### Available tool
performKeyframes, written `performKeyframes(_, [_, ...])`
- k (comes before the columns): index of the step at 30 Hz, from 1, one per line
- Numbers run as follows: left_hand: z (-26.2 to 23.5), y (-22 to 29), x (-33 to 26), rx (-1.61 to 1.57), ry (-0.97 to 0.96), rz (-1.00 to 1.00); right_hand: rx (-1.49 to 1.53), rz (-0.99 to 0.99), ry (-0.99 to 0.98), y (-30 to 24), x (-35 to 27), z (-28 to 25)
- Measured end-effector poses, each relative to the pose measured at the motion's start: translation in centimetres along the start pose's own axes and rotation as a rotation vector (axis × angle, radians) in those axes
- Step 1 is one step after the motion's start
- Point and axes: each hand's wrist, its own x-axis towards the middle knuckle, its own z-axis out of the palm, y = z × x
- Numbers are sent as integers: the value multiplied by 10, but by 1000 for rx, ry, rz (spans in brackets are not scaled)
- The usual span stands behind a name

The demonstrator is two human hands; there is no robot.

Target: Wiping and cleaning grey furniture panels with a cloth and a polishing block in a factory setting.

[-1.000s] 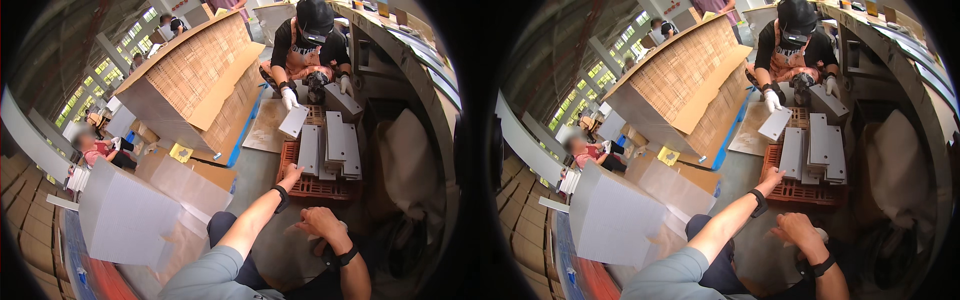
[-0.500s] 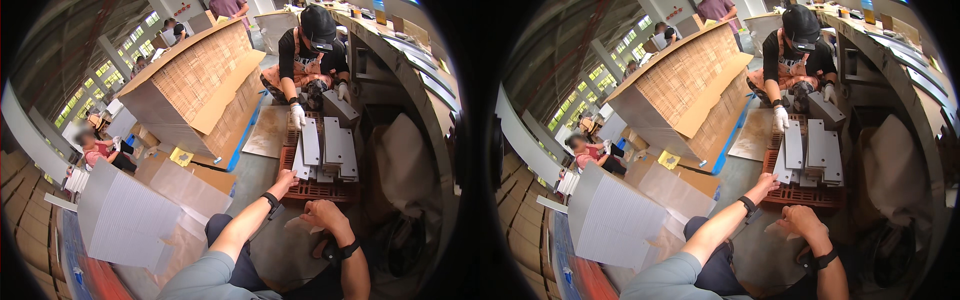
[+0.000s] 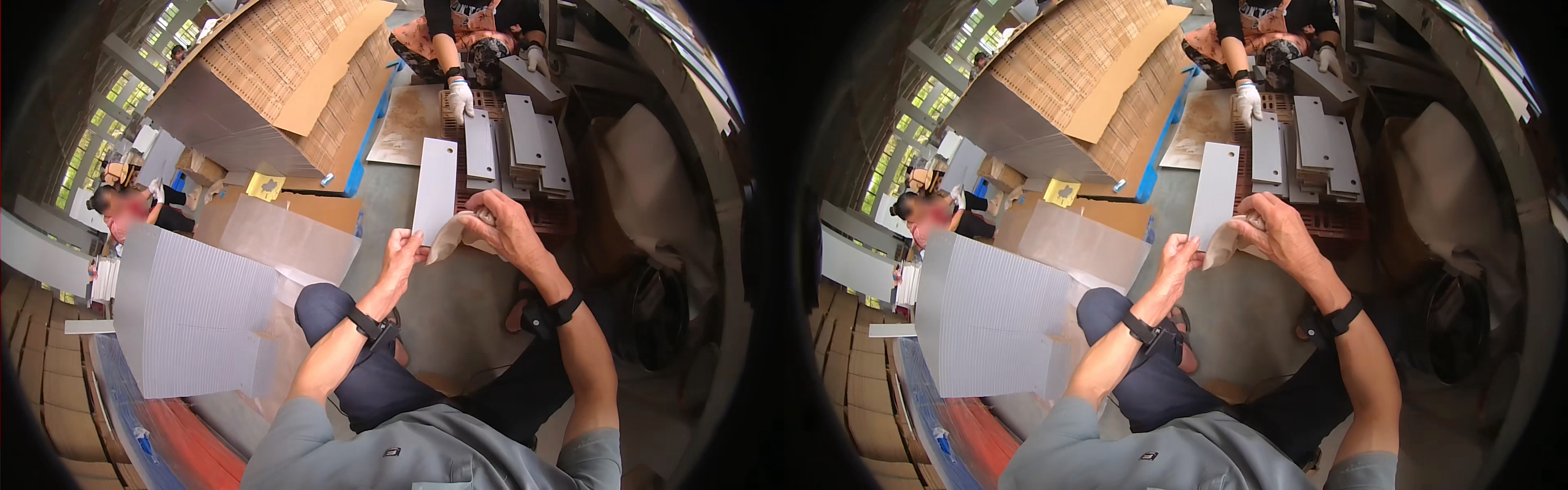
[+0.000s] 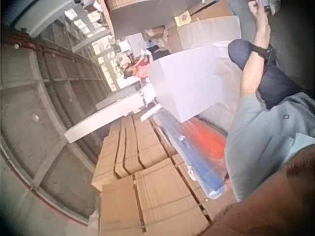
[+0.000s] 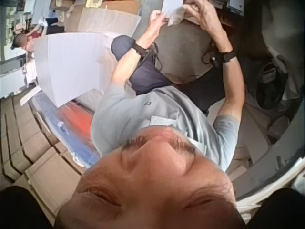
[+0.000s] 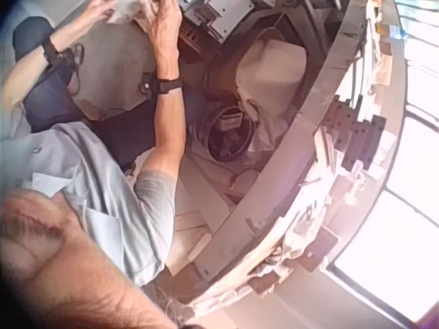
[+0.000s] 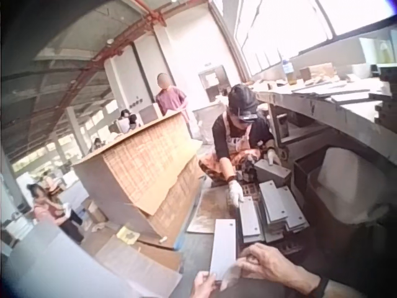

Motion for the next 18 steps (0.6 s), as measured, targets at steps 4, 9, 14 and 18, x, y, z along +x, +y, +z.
performKeyframes(4, [6,13,-25,-49,-50,35,-48,-143,-103,-6,0,49])
performKeyframes(9, [19,-5,-70,-57,-278,42,-467,-202,188,22,17,57])
performKeyframes(14, [-6,1,-98,-25,-352,40,-293,315,124,52,39,37])
performKeyframes(18, [-37,-21,-104,34,-528,-26,-185,356,15,38,34,32])
